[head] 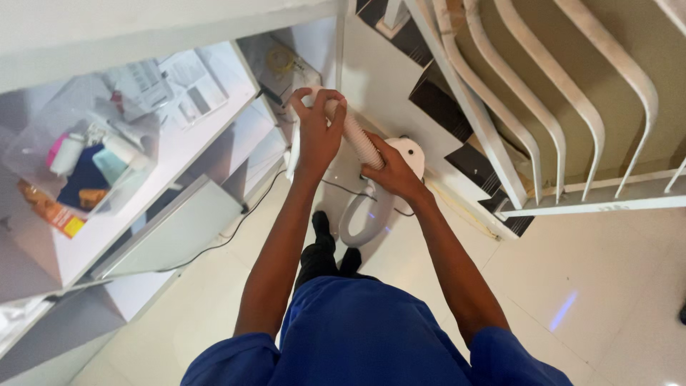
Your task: The person assembles a vacuum cleaner by connecting the flexible hose to the main unit, attaching the rigid extension wand, and securing the floor nozzle. They then wrap the power cord around the unit's hooks and begin vacuuming the tiled floor.
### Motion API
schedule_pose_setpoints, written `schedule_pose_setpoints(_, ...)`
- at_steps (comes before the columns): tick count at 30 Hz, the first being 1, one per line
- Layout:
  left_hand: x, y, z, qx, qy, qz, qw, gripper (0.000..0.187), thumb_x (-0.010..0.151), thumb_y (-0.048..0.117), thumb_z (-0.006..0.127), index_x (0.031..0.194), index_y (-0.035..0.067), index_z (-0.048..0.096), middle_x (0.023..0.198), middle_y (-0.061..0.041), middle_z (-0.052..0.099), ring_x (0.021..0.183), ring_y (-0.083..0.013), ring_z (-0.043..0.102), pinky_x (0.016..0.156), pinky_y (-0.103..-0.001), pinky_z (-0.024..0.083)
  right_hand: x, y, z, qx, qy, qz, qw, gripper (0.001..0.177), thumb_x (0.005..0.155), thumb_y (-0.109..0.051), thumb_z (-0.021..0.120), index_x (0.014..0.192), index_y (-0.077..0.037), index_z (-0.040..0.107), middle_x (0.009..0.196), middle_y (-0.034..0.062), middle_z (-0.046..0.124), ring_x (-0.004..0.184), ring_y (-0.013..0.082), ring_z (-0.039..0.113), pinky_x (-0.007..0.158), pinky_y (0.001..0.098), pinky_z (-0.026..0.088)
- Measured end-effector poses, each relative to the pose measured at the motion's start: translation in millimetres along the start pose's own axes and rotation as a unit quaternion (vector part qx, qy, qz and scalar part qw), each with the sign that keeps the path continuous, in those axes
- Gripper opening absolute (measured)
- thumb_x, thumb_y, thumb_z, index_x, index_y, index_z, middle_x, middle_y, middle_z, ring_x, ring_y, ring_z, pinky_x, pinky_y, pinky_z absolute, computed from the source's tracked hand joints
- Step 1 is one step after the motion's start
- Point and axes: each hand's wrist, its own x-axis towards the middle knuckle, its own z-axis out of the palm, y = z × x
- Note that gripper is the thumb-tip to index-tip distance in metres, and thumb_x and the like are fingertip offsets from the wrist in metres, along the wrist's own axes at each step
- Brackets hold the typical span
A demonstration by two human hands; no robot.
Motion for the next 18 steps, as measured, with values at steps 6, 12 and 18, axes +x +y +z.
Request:
schedule_pose_setpoints(6,-38.8,7.9,-34.7,0.106,-0.009,-0.144,0.984,0.029,0.088,0.033,0.075,0.107,0.014,0.064,0.135,-0.019,0.039,0.087,-0.0386,0.072,0.078,-0.045,0.057,-54.5,-14.1,26.9,0.036,-0.028,-0.041,0.998,0.078,0.082,-0.006,0.068,0.156,-0.008,0.044,0.121,0.0127,0.062,0.107,0.0216,0.059,0.094,0.0366,0.051)
schedule_pose_setpoints(12,-80.8,-13.3,-77.8,0.159,-0.058,-0.258,0.951,0.048,0.088,0.049,0.076,0.12,0.015,0.067,0.137,-0.022,0.035,0.087,-0.0389,0.071,0.088,-0.049,0.048,-100.9,-27.0,60.0,-0.033,-0.056,-0.053,0.997,0.077,0.076,-0.006,0.069,0.149,-0.009,0.047,0.125,0.01,0.064,0.114,0.0205,0.062,0.1,0.036,0.049)
schedule_pose_setpoints(18,-145.9,-36.9,-121.6,-0.02,-0.082,-0.436,0.896,0.056,0.082,0.041,0.073,0.123,0.004,0.062,0.137,-0.024,0.036,0.086,-0.0307,0.073,0.063,-0.034,0.066,-162.9,-22.5,107.7,-0.019,-0.077,-0.074,0.994,0.073,0.076,-0.006,0.07,0.147,-0.008,0.05,0.124,0.0115,0.065,0.114,0.0233,0.063,0.101,0.038,0.049)
